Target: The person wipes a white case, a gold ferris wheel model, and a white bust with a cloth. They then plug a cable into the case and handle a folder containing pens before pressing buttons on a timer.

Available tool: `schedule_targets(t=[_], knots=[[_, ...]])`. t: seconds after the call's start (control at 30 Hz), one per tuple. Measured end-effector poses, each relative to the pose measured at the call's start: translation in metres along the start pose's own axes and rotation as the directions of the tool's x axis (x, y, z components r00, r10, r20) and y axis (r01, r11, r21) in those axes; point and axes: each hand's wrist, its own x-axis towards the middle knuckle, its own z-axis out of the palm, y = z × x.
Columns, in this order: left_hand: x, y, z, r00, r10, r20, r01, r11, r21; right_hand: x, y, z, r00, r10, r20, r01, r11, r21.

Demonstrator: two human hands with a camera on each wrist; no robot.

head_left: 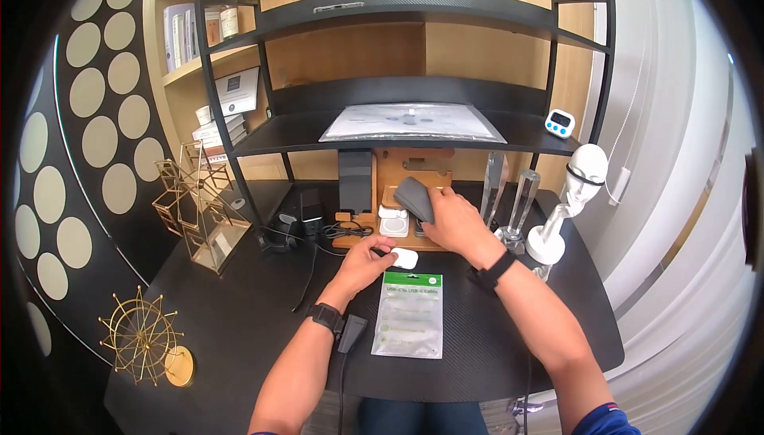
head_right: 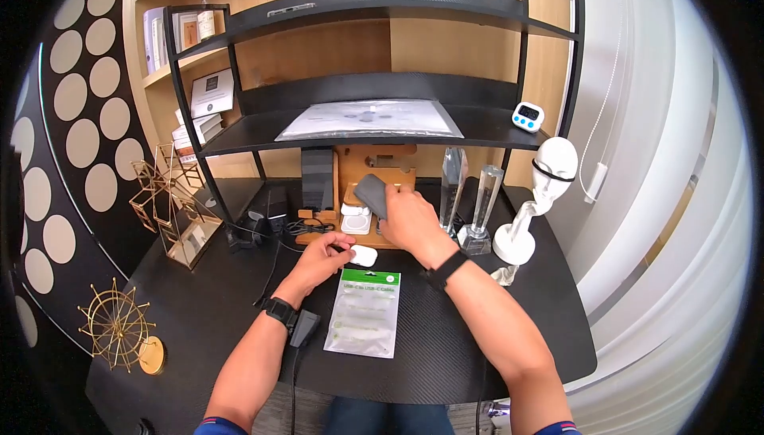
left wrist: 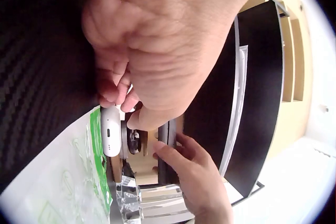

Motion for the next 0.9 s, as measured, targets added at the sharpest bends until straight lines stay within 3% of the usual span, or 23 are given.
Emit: schedule_targets(t=[0.07,0.2,0.27,0.43,0.5,0.53,0.6,0.67,0.77,0.9], knots=[[0.0,0.004,0.0,1.0,0.002,-0.003,-0.002,1.0,-0.01,0.024,-0.001,-0.002,0.984,0.058,0.171,-0.049,0.997,-0.059],[-0.004,0.008,0.0,1.0,0.013,0.021,-0.014,0.998,0.066,0.062,0.017,0.011,0.97,-0.063,0.236,0.072,0.997,-0.03],[-0.004,0.009,-0.001,0.998,0.023,0.058,-0.027,0.998,0.064,0.07,0.021,0.019,0.986,-0.105,0.134,0.124,0.981,-0.148],[-0.006,0.005,-0.001,0.997,0.057,0.057,-0.064,0.991,0.115,0.048,0.023,0.032,0.994,-0.108,0.017,0.11,0.987,-0.119],[-0.004,0.004,-0.002,0.995,0.078,0.059,-0.085,0.988,0.13,0.035,0.014,0.031,0.968,-0.207,-0.143,0.193,0.975,-0.108],[-0.006,0.007,-0.002,0.996,0.073,0.051,-0.08,0.985,0.152,0.029,0.007,0.031,0.968,-0.21,-0.14,0.196,0.974,-0.11],[-0.007,0.012,-0.002,0.997,0.066,0.046,-0.073,0.982,0.174,0.017,-0.005,0.036,0.98,-0.186,-0.065,0.186,0.982,-0.002],[-0.008,0.014,-0.002,0.998,0.044,0.042,-0.05,0.986,0.162,0.009,-0.007,0.05,0.971,-0.223,-0.08,0.223,0.975,-0.009],[-0.005,0.008,-0.002,0.997,0.069,0.029,-0.073,0.984,0.16,0.003,-0.021,0.05,0.977,-0.19,0.096,0.199,0.975,-0.096],[-0.004,0.006,-0.004,0.998,0.033,0.045,-0.039,0.989,0.143,0.004,-0.022,0.064,0.967,-0.195,0.164,0.228,0.948,-0.22]])
